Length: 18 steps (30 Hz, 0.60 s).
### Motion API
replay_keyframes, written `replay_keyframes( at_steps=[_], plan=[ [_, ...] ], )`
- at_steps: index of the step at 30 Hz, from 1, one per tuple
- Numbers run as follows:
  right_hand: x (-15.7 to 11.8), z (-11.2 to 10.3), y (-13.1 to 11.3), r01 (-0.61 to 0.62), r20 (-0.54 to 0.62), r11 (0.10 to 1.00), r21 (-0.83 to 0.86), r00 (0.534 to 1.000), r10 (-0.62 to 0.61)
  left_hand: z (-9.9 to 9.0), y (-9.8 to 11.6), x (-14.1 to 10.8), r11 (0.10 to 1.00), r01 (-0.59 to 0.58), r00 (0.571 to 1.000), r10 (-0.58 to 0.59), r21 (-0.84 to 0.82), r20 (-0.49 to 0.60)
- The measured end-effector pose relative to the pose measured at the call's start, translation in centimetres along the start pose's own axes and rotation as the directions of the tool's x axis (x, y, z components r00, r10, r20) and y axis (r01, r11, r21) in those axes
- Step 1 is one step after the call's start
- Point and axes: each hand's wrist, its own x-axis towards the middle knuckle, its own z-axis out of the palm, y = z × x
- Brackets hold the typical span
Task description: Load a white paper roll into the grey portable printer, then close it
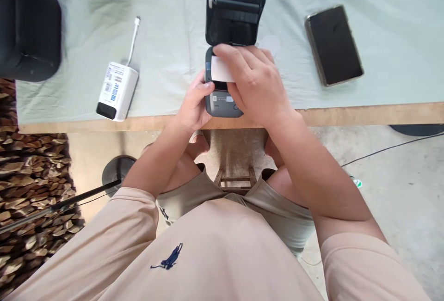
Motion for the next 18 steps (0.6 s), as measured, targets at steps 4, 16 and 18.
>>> replay_keyframes(
  at_steps=[4, 16, 18],
  plan=[
    [0.0, 0.2, -0.6, -0.064, 0.013, 0.997, -0.041, 0.998, 0.065, 0.0, -0.1, 0.0, 1.000, 0.000, 1.000, 0.000, 0.021, -0.009],
    [-0.2, 0.6, 0.3, -0.012, -0.058, 0.989, -0.146, 0.998, 0.003, 0.6, 0.4, -0.3, 0.997, 0.041, 0.998, -0.044, -0.064, -0.048],
    [-0.3, 1.1, 0.4, 0.065, -0.107, 0.993, -0.099, 0.991, -0.075, 0.6, 0.5, -0.3, 0.993, 0.056, 0.996, -0.063, -0.101, -0.064]
  ],
)
